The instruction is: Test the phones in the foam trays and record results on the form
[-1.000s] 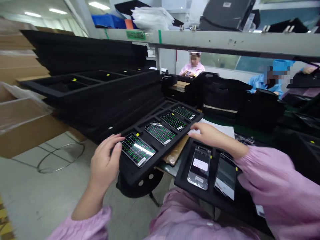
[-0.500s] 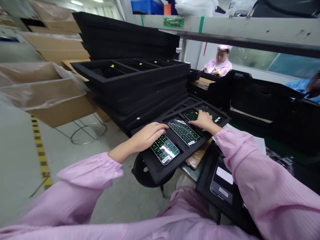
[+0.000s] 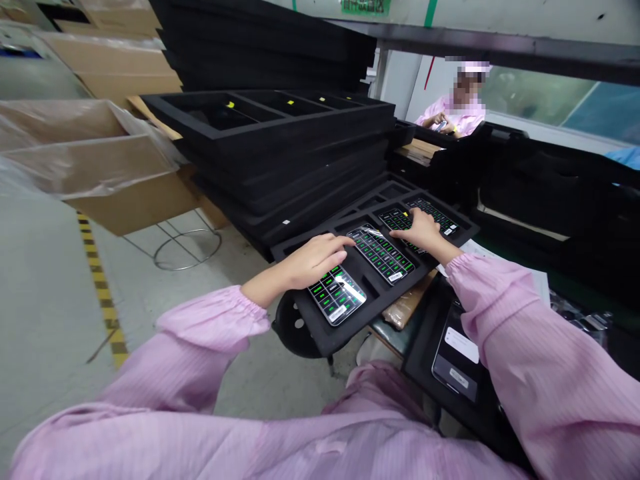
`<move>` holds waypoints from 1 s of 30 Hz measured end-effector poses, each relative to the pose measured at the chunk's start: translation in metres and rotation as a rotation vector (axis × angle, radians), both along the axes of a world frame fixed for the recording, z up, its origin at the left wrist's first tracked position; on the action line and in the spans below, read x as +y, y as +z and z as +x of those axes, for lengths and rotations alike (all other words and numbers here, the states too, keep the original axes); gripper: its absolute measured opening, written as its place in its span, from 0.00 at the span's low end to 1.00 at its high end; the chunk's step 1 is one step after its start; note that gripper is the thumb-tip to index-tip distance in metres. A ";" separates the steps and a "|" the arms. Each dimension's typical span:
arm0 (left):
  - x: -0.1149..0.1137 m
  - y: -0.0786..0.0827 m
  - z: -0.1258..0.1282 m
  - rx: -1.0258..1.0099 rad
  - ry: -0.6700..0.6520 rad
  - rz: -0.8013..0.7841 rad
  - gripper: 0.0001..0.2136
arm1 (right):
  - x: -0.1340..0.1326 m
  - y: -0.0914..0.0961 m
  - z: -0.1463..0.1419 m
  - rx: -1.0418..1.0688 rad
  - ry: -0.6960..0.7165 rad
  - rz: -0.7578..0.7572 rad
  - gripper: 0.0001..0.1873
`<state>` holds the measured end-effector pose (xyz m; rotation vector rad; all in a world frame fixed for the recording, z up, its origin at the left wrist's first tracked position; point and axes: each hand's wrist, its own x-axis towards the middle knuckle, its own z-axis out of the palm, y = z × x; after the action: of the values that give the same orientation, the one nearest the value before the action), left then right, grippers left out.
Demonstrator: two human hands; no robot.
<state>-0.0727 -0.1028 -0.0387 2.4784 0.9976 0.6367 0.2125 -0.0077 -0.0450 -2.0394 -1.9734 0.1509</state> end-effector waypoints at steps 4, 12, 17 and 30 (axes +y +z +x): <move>-0.001 -0.003 -0.002 -0.014 0.005 -0.003 0.23 | 0.000 0.001 -0.001 0.009 -0.010 -0.005 0.43; 0.000 -0.003 -0.001 -0.024 0.022 0.024 0.24 | -0.003 0.003 -0.002 0.013 -0.002 -0.010 0.39; 0.000 -0.003 -0.001 -0.013 0.030 0.018 0.24 | -0.003 0.006 -0.003 0.010 0.001 -0.009 0.38; -0.001 -0.005 -0.013 -0.209 0.119 0.052 0.23 | 0.003 0.025 0.017 -0.030 0.023 0.045 0.47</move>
<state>-0.0854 -0.1040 -0.0437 2.3497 1.0641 0.9491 0.2298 -0.0051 -0.0200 -2.0032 -1.9997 0.0810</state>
